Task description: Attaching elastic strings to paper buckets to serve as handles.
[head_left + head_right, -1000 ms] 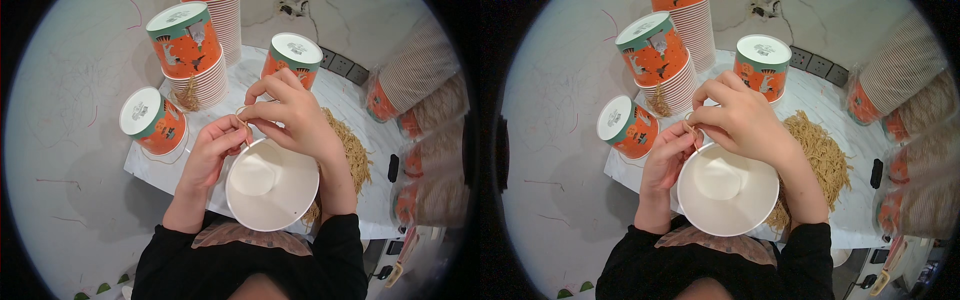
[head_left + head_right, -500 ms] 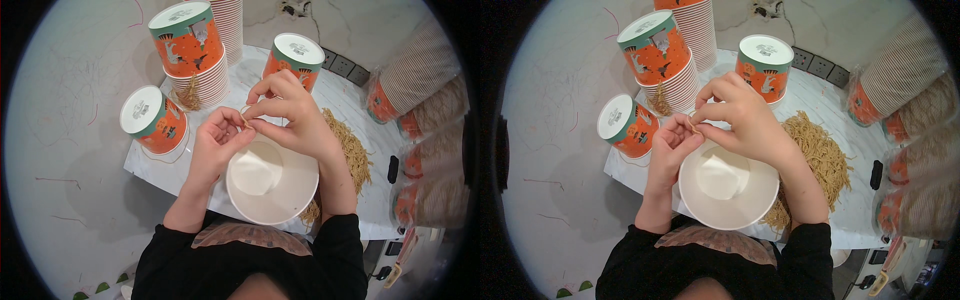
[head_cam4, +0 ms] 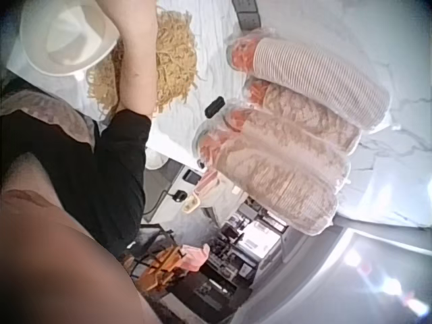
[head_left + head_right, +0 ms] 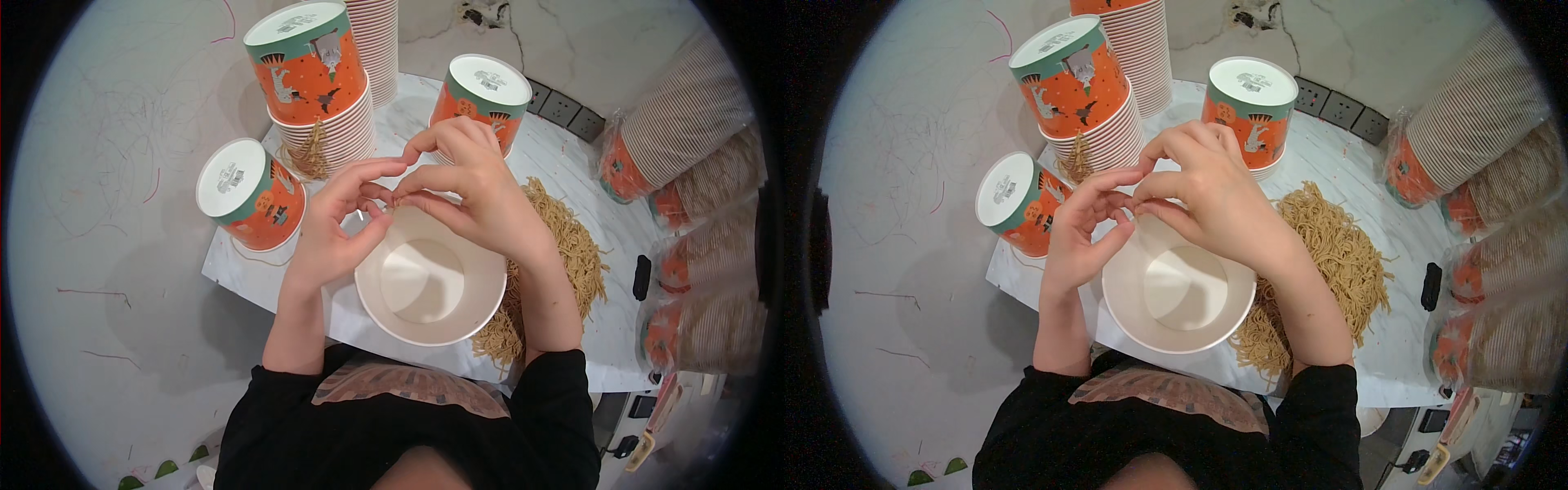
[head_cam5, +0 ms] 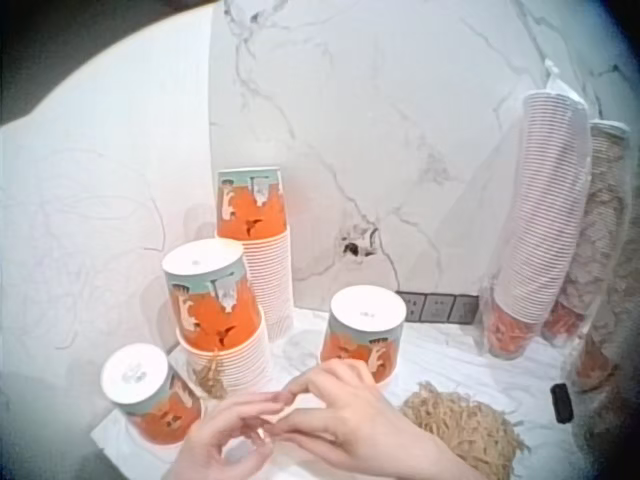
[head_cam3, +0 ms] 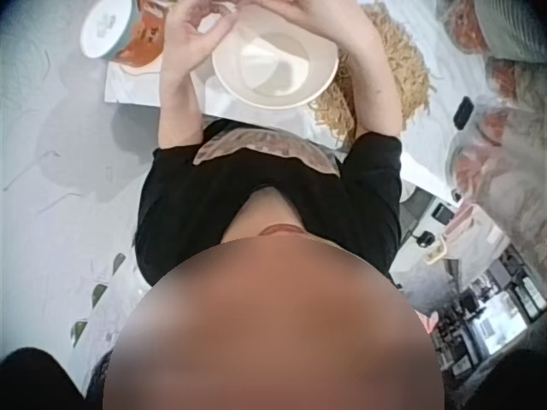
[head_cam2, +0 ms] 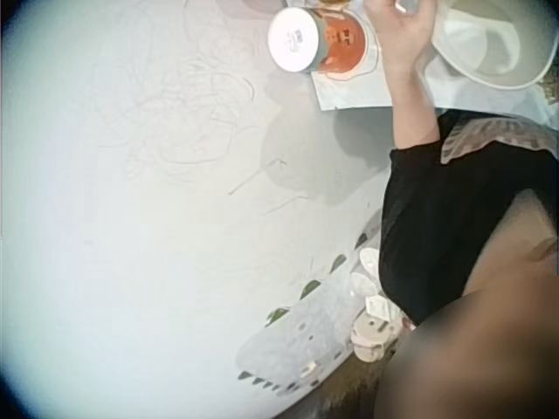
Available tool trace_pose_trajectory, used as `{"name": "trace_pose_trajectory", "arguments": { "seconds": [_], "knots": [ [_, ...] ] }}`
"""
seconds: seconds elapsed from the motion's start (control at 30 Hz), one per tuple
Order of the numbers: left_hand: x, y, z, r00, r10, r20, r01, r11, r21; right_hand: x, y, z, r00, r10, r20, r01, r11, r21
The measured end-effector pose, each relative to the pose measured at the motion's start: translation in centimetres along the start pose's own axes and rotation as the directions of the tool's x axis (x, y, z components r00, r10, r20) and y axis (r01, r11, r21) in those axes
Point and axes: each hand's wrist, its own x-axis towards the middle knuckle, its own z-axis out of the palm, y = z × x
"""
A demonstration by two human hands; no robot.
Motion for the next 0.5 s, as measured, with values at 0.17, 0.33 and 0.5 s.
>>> {"name": "trace_pose_trajectory", "arguments": {
  "seconds": [0.17, 0.33, 0.5],
  "knots": [
    [0.09, -0.09, 0.02, 0.997, -0.074, -0.019, 0.073, 0.996, -0.053, 0.02, 0.05, 0.26, 1.0, 0.007, -0.01, -0.008, 0.998, -0.055],
    [0.52, 0.49, 0.11, 0.993, -0.107, -0.053, 0.112, 0.987, 0.117, 0.03, 0.14, 0.17, 0.999, 0.022, -0.03, -0.023, 0.999, -0.031],
    [0.78, -0.09, -0.3, 0.991, -0.124, -0.044, 0.129, 0.981, 0.141, -0.02, 0.04, 0.5, 0.999, 0.039, -0.006, -0.039, 0.999, -0.014]
  ]
}}
